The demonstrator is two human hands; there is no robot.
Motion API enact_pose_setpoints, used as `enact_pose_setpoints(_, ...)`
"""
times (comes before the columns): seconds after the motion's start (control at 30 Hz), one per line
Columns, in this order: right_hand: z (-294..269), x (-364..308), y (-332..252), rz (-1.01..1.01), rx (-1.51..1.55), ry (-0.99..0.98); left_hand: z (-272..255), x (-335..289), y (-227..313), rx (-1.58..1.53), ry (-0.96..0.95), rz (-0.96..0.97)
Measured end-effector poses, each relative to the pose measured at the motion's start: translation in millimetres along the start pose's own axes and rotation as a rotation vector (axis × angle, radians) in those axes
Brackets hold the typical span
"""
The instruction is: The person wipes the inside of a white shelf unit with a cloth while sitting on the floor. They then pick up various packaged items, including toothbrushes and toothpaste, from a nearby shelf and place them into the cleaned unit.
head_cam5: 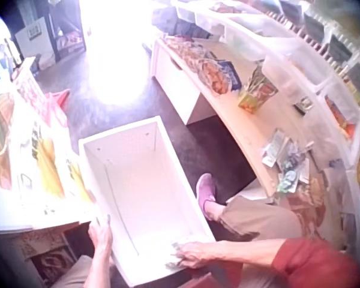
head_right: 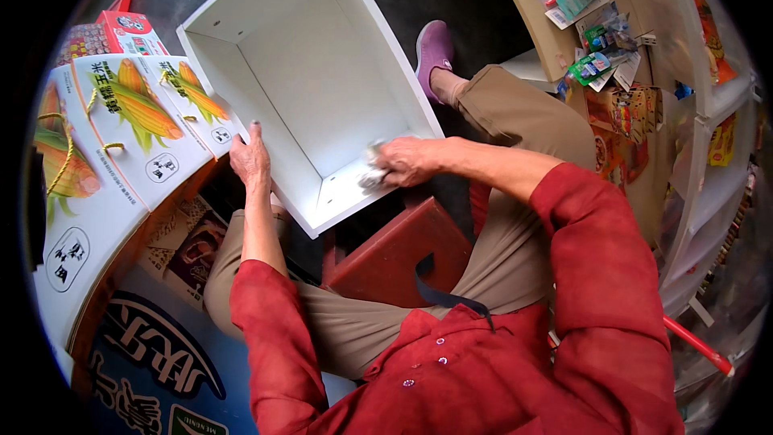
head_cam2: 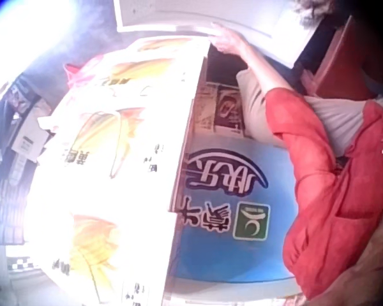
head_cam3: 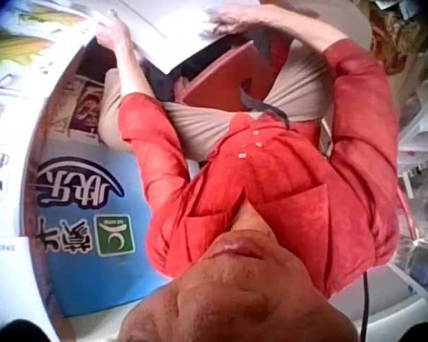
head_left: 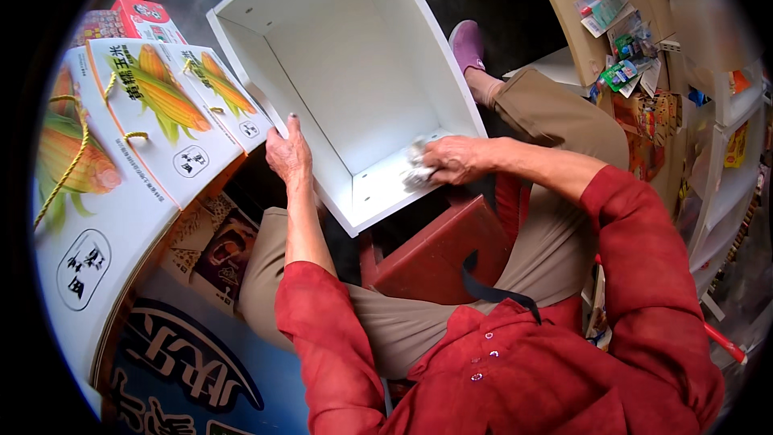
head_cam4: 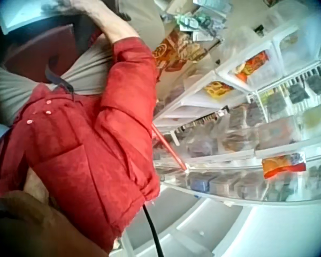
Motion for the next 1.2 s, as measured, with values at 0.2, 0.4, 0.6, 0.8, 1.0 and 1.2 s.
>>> enact_pose_setpoints(0.2, 65.1, 69.8, -52.3, -0.339, 0.186, 0.042, 2.8, -6.1, 4.8, 0.080, 0.254, 0.171)
enact_pose_setpoints(0.4, 26.6, 38.9, -27.1, 0.018, 0.153, 0.023, 5.9, -3.1, -2.2, 0.133, 0.205, 0.167)
enact_pose_setpoints(0.6, 3.5, 70.1, 4.4, 0.425, -0.276, -0.285, -0.2, -5.6, 8.2, 0.102, 0.065, 0.102)
enact_pose_setpoints(0.8, -25.0, 153.8, 22.8, 0.583, 0.111, 0.202, -1.9, -6.9, 9.4, 0.023, 0.048, 0.112)
enact_pose_setpoints(1.0, -92.0, 200.9, 80.4, 0.627, 0.231, 1.077, -3.0, -4.9, 10.1, -0.068, 0.029, 0.090)
enact_pose_setpoints(1.2, -156.8, 240.3, 111.3, 0.571, 0.312, 1.469, -2.1, -4.3, 13.0, -0.126, -0.013, 0.049)
Point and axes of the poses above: each hand's wrist, its own x-axis towards the middle knuckle, its own z-axis out of the palm, y = z × x, the point moved 1 cm from there along x, towards the middle knuckle, and after that the axes turned 7 degrees about x, right-handed, at the moved point
